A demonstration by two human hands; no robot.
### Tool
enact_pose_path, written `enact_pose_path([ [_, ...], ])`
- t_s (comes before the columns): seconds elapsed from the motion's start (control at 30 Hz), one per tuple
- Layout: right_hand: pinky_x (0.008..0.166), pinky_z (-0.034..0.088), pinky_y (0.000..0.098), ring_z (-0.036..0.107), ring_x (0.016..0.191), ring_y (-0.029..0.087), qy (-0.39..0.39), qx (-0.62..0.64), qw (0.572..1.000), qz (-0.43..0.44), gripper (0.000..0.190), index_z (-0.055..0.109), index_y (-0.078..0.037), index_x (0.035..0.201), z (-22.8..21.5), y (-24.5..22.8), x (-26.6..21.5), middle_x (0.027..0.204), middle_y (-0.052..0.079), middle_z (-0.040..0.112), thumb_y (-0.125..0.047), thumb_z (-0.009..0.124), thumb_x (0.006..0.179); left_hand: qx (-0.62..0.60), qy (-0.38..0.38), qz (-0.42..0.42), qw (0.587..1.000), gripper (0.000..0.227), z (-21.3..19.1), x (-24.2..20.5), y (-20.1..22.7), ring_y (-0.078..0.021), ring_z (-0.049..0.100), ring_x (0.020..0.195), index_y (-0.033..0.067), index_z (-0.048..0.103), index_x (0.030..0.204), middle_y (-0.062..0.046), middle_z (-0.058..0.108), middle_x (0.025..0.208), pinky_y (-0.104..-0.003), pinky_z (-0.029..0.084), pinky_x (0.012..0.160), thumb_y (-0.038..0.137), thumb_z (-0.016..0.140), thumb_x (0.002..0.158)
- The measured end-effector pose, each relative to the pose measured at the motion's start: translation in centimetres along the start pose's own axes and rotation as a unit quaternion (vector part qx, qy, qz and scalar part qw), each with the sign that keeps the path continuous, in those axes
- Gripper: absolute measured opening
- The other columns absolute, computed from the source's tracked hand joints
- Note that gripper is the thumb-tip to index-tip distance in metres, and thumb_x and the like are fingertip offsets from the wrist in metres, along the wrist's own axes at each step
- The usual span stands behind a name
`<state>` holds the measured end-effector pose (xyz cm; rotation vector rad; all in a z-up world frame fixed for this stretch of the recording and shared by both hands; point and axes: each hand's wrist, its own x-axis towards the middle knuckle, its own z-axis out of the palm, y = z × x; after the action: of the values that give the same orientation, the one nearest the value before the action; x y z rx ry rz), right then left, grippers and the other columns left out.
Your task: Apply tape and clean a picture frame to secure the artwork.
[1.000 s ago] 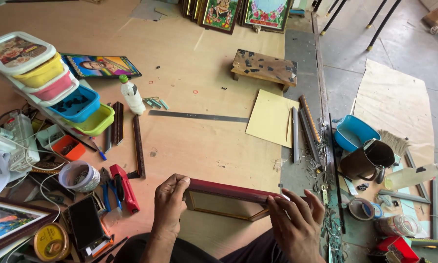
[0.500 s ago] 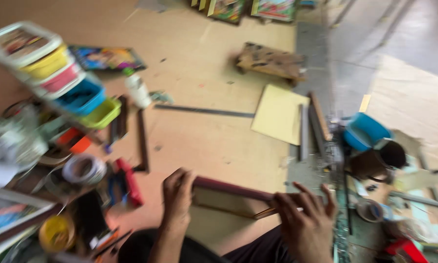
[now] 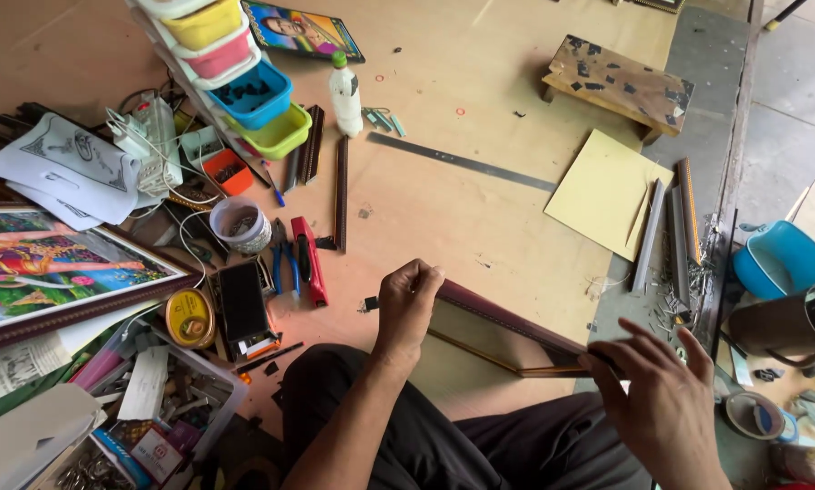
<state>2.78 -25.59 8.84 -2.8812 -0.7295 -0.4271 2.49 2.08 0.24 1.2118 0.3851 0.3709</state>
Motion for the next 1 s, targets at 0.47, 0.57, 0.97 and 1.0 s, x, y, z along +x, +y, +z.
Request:
enact_pose_path([
  [0.47, 0.111, 0.041, 0.0483, 0.068, 0.118, 0.021, -0.059, 0.112, 0.992, 0.011, 0.022, 0.081, -0.016, 0.100, -0.6, -2.4, 2.2, 0.108, 0.003, 0.078, -0.032, 0.068, 0.092, 0.007, -0.001, 0.002, 1.000, 0.038, 0.5, -0.6, 0.4, -0.0007, 0.030, 0.050, 0.0128, 0.043, 0.067, 0.008, 0.035, 0.058, -0.022, 0.028, 0.043, 0.018, 0.058, 0.102],
  [0.57, 0.102, 0.053, 0.0362, 0.072, 0.116, 0.017, 0.003, 0.220, 0.975, 0.016, 0.020, 0.079, -0.016, 0.100, 0.4, -3.0, 2.2, 0.108, 0.001, 0.079, -0.030, 0.070, 0.090, 0.015, 0.003, 0.006, 1.000, 0.037, 0.7, -0.7, 0.2, -0.0016, 0.032, 0.050, 0.0123, 0.043, 0.070, 0.008, 0.035, 0.060, -0.022, 0.029, 0.043, 0.018, 0.057, 0.103],
  [0.97, 0.089, 0.056, 0.0385, 0.074, 0.105, 0.024, -0.046, 0.236, 0.970, 0.023, 0.021, 0.080, -0.012, 0.104, 0.6, -4.5, 3.5, 0.112, 0.008, 0.077, -0.025, 0.073, 0.089, 0.063, -0.037, 0.028, 0.997, 0.026, 0.2, -0.9, 0.3, -0.0042, 0.056, 0.071, 0.0106, 0.054, 0.088, 0.002, 0.064, 0.079, -0.022, 0.050, 0.058, 0.026, 0.046, 0.107],
  [1.0, 0.089, 0.056, 0.0385, 0.074, 0.105, 0.024, -0.047, 0.235, 0.971, 0.024, 0.021, 0.080, -0.012, 0.104, 0.6, -5.0, 3.8, 0.112, 0.008, 0.077, -0.025, 0.073, 0.089, 0.062, -0.039, 0.026, 0.997, 0.026, 0.3, -0.9, 0.4, -0.0042, 0.056, 0.071, 0.0106, 0.054, 0.088, 0.002, 0.064, 0.079, -0.022, 0.050, 0.058, 0.026, 0.046, 0.107],
])
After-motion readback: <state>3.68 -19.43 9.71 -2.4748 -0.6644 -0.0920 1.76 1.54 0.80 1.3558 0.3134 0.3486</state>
